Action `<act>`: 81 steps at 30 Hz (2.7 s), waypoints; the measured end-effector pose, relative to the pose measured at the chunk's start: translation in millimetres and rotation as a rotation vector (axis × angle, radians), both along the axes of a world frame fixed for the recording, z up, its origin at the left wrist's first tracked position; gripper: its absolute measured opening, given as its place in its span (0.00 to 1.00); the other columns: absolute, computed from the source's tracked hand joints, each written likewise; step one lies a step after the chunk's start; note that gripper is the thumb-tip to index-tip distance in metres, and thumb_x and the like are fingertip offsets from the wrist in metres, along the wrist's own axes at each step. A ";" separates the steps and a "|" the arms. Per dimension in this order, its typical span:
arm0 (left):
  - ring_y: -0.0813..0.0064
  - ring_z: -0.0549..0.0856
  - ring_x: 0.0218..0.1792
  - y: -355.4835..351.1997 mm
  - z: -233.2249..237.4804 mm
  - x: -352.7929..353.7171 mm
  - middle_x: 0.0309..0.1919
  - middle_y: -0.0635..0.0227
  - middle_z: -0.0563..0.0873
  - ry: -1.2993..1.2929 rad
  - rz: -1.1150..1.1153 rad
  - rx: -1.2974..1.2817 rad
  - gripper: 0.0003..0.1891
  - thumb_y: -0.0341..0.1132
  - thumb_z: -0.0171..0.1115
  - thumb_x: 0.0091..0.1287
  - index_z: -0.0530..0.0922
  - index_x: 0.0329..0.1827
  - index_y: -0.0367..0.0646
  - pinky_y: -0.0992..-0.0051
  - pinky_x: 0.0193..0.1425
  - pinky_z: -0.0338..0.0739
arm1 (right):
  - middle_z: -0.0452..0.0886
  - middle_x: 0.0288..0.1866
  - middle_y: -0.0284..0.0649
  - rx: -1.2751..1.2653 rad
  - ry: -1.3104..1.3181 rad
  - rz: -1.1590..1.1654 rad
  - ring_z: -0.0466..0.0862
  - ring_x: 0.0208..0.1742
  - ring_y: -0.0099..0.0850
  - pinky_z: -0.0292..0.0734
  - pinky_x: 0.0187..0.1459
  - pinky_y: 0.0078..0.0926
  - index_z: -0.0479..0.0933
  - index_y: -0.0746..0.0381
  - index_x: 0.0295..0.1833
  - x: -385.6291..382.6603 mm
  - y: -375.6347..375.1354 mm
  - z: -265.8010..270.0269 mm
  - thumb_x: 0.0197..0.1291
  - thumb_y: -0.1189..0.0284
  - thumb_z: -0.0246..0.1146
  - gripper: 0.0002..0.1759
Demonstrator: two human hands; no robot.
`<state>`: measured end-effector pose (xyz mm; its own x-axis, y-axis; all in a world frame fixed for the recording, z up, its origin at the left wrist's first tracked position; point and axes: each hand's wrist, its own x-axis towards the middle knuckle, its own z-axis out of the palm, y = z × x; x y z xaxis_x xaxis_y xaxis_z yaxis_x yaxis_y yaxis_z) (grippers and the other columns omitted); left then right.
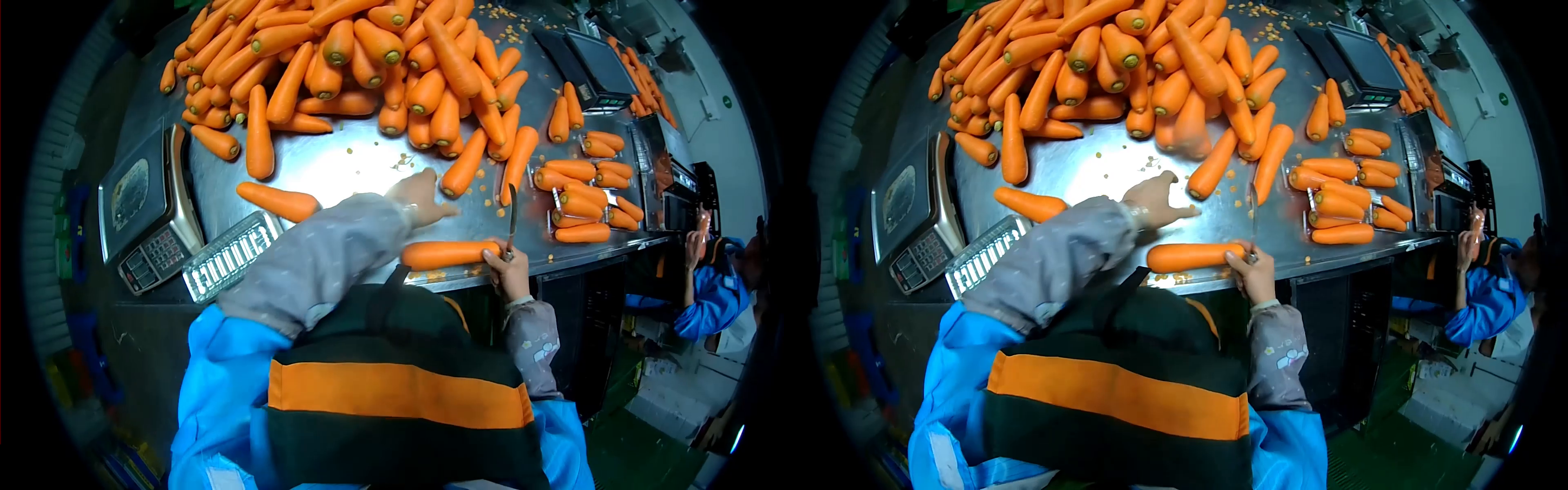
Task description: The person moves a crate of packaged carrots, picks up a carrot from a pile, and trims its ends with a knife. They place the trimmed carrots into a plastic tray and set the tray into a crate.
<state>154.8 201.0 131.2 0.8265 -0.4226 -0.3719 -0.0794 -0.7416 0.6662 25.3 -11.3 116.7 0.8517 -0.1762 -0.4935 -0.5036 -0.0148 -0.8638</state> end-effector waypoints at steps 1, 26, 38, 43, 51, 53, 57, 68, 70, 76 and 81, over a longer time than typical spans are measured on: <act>0.52 0.79 0.50 -20.2 2.2 8.4 0.46 0.48 0.79 -0.021 0.023 0.068 0.42 0.60 0.67 0.49 0.66 0.57 0.35 0.64 0.54 0.74 | 0.79 0.23 0.35 -0.048 0.036 -0.029 0.67 0.12 0.17 0.60 0.14 0.13 0.77 0.66 0.46 -2.4 -6.7 2.0 0.56 0.72 0.64 0.14; 0.51 0.80 0.34 96.2 12.3 -91.9 0.29 0.55 0.82 -0.246 0.213 -0.215 0.06 0.29 0.60 0.48 0.77 0.30 0.41 0.58 0.38 0.72 | 0.80 0.25 0.40 -0.650 -0.808 0.476 0.81 0.24 0.37 0.73 0.24 0.28 0.79 0.60 0.31 29.1 78.7 62.7 0.43 0.81 0.59 0.08; 0.53 0.80 0.34 108.5 13.4 -99.7 0.28 0.55 0.81 -0.315 0.248 -0.165 0.09 0.27 0.60 0.47 0.77 0.33 0.42 0.60 0.39 0.72 | 0.79 0.23 0.43 -0.758 -0.764 0.477 0.80 0.23 0.40 0.73 0.24 0.32 0.79 0.60 0.30 33.2 98.0 42.4 0.45 0.80 0.58 0.07; 0.51 0.81 0.33 111.4 22.0 -100.1 0.28 0.53 0.81 -0.252 0.294 -0.161 0.07 0.29 0.60 0.50 0.78 0.33 0.42 0.59 0.38 0.74 | 0.78 0.25 0.48 -0.756 -0.366 0.344 0.81 0.25 0.43 0.73 0.28 0.33 0.79 0.64 0.34 32.1 67.8 4.0 0.48 0.78 0.58 0.07; 0.52 0.82 0.35 248.7 53.9 -64.6 0.31 0.56 0.83 -0.532 0.558 0.112 0.19 0.28 0.61 0.42 0.78 0.41 0.44 0.62 0.40 0.75 | 0.82 0.30 0.42 -0.566 -0.424 0.273 0.80 0.34 0.25 0.75 0.38 0.24 0.78 0.68 0.38 11.9 50.4 -13.0 0.55 0.80 0.59 0.06; 0.53 0.81 0.37 321.5 57.1 -49.4 0.34 0.58 0.83 -0.695 0.598 0.393 0.18 0.28 0.60 0.44 0.79 0.43 0.46 0.61 0.43 0.74 | 0.80 0.27 0.37 -0.544 -0.349 0.263 0.77 0.30 0.21 0.73 0.35 0.22 0.78 0.69 0.39 3.2 49.1 -13.8 0.55 0.79 0.60 0.06; 0.58 0.79 0.47 409.2 84.3 -22.1 0.42 0.62 0.83 -0.418 0.772 0.814 0.19 0.31 0.60 0.50 0.79 0.48 0.50 0.61 0.53 0.71 | 0.74 0.23 0.36 -0.556 -0.342 0.364 0.70 0.25 0.19 0.66 0.28 0.21 0.77 0.69 0.36 -0.4 48.7 -22.6 0.55 0.78 0.60 0.06; 0.54 0.68 0.63 512.0 100.9 -7.3 0.68 0.55 0.61 0.090 1.129 0.258 0.46 0.17 0.54 0.46 0.54 0.72 0.57 0.59 0.65 0.64 | 0.67 0.20 0.43 -0.740 -0.369 0.455 0.68 0.25 0.23 0.66 0.28 0.28 0.75 0.70 0.38 7.6 50.9 -9.0 0.53 0.80 0.59 0.06; 0.54 0.60 0.69 546.8 125.5 -19.2 0.70 0.52 0.55 0.030 1.101 0.007 0.46 0.18 0.53 0.46 0.52 0.73 0.55 0.62 0.64 0.66 | 0.69 0.21 0.44 -0.719 -0.410 0.412 0.70 0.26 0.23 0.68 0.30 0.27 0.75 0.70 0.38 2.7 48.2 -19.8 0.53 0.81 0.59 0.06; 0.53 0.57 0.69 606.3 145.4 -32.6 0.69 0.49 0.56 -0.143 0.984 0.092 0.46 0.27 0.63 0.44 0.54 0.72 0.51 0.62 0.68 0.61 | 0.77 0.29 0.45 -0.733 -0.330 0.516 0.77 0.33 0.26 0.72 0.37 0.25 0.75 0.72 0.42 0.8 68.2 -16.3 0.54 0.81 0.59 0.09; 0.51 0.63 0.66 557.5 109.6 -11.9 0.66 0.48 0.62 0.010 0.847 0.308 0.50 0.42 0.74 0.45 0.54 0.72 0.52 0.57 0.68 0.59 | 0.78 0.31 0.44 -0.636 -0.373 0.543 0.77 0.35 0.24 0.72 0.38 0.24 0.75 0.72 0.44 3.7 79.8 -15.0 0.55 0.80 0.59 0.11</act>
<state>142.9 758.5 240.9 0.8120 0.4459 -0.3766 0.5792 -0.6951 0.4258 29.0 68.5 101.7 0.9817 0.1504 -0.1171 0.0212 -0.6967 -0.7170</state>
